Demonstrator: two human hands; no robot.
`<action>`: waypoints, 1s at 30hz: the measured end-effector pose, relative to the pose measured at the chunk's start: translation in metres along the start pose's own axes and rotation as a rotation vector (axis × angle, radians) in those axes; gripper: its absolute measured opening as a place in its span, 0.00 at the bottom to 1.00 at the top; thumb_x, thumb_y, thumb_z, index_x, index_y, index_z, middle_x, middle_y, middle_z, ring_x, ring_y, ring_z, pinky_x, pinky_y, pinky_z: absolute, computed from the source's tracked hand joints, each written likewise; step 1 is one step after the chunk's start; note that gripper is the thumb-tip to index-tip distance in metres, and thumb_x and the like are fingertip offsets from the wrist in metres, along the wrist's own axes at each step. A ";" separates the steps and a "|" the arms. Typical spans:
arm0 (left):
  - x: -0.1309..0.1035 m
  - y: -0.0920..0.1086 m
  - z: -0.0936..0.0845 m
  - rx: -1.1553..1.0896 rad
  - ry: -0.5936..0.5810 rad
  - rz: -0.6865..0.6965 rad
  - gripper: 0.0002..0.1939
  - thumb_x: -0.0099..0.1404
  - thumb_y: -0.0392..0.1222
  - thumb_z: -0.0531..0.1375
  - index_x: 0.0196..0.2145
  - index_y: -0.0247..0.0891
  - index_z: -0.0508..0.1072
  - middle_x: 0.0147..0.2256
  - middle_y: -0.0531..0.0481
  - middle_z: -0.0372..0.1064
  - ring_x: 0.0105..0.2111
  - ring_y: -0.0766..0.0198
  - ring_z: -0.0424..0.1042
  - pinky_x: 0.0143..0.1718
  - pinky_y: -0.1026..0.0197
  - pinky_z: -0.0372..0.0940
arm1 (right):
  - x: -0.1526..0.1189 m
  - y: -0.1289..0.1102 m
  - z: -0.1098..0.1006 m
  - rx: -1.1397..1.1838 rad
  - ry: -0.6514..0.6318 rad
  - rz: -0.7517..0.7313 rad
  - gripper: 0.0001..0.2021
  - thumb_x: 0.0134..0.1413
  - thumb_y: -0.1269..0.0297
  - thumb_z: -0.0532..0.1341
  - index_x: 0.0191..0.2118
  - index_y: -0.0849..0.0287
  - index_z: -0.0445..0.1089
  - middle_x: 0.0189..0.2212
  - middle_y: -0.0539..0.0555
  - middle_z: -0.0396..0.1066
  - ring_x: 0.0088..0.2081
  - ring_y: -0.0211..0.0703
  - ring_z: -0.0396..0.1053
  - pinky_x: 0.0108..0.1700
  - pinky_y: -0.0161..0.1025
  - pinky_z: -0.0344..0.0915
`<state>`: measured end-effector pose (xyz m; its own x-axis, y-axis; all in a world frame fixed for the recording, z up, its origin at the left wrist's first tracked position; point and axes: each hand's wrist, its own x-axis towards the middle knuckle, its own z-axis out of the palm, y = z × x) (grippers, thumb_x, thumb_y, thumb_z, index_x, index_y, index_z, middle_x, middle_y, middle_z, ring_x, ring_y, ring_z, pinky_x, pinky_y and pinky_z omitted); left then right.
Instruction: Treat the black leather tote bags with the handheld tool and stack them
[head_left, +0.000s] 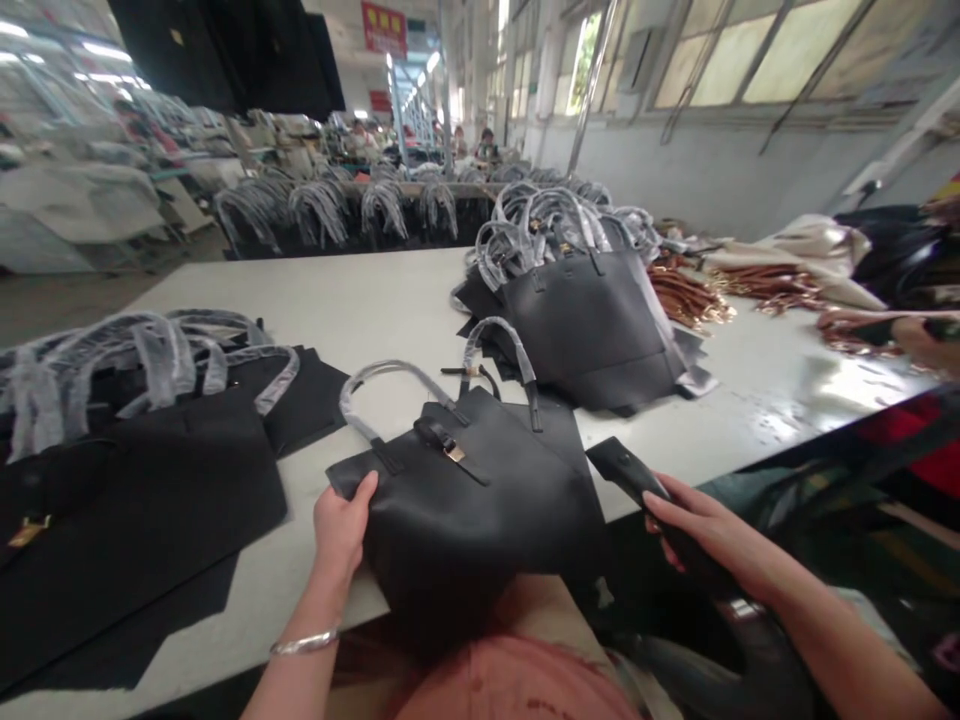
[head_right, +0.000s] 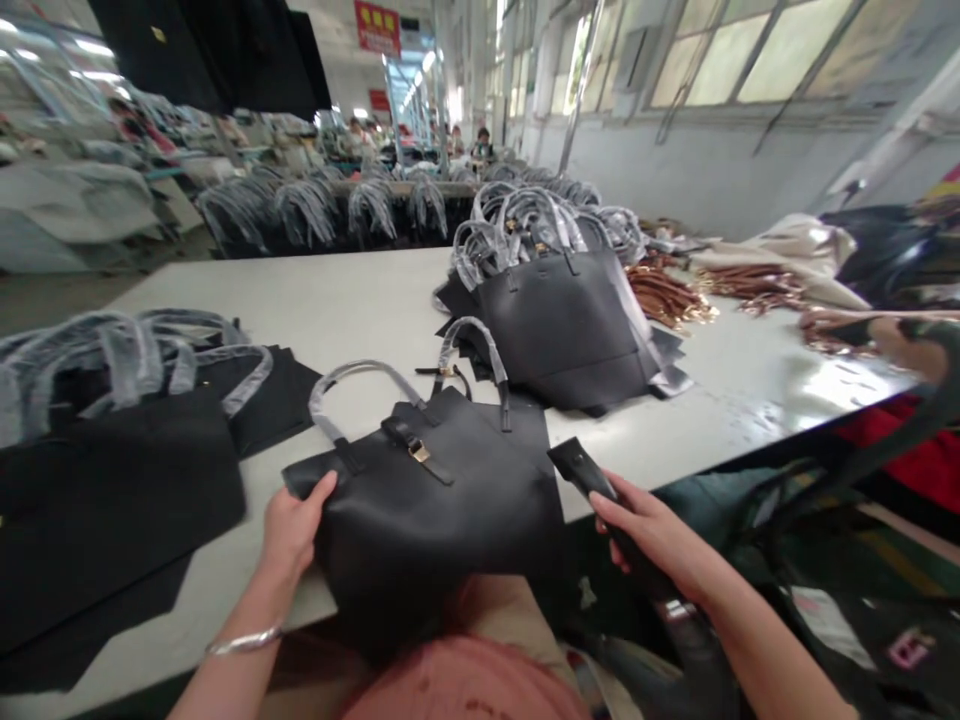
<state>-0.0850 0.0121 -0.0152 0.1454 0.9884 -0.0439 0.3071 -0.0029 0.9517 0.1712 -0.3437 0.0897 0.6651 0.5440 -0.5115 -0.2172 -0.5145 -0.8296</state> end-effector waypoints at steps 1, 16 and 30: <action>0.002 -0.002 0.000 0.043 0.020 0.006 0.21 0.51 0.53 0.65 0.35 0.32 0.75 0.34 0.43 0.76 0.36 0.51 0.74 0.41 0.52 0.68 | -0.003 0.004 -0.001 -0.004 -0.012 0.011 0.30 0.56 0.51 0.60 0.62 0.53 0.56 0.26 0.46 0.66 0.19 0.36 0.66 0.19 0.32 0.63; -0.053 0.073 0.113 0.423 -0.652 0.883 0.11 0.69 0.36 0.50 0.44 0.38 0.70 0.44 0.44 0.69 0.45 0.57 0.68 0.50 0.57 0.63 | 0.009 0.014 0.004 -0.039 -0.024 -0.001 0.31 0.58 0.52 0.58 0.64 0.54 0.53 0.26 0.46 0.66 0.17 0.34 0.65 0.17 0.31 0.61; -0.054 0.088 0.255 0.964 -1.068 1.570 0.21 0.59 0.21 0.45 0.40 0.32 0.74 0.43 0.39 0.70 0.44 0.53 0.71 0.46 0.53 0.68 | 0.017 0.028 0.016 0.151 0.116 -0.135 0.23 0.50 0.58 0.63 0.54 0.50 0.68 0.27 0.46 0.70 0.17 0.31 0.65 0.19 0.28 0.64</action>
<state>0.1736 -0.0801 -0.0068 0.9341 -0.3570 -0.0108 -0.3571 -0.9332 -0.0405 0.1649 -0.3387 0.0544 0.7712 0.5166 -0.3719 -0.2193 -0.3327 -0.9172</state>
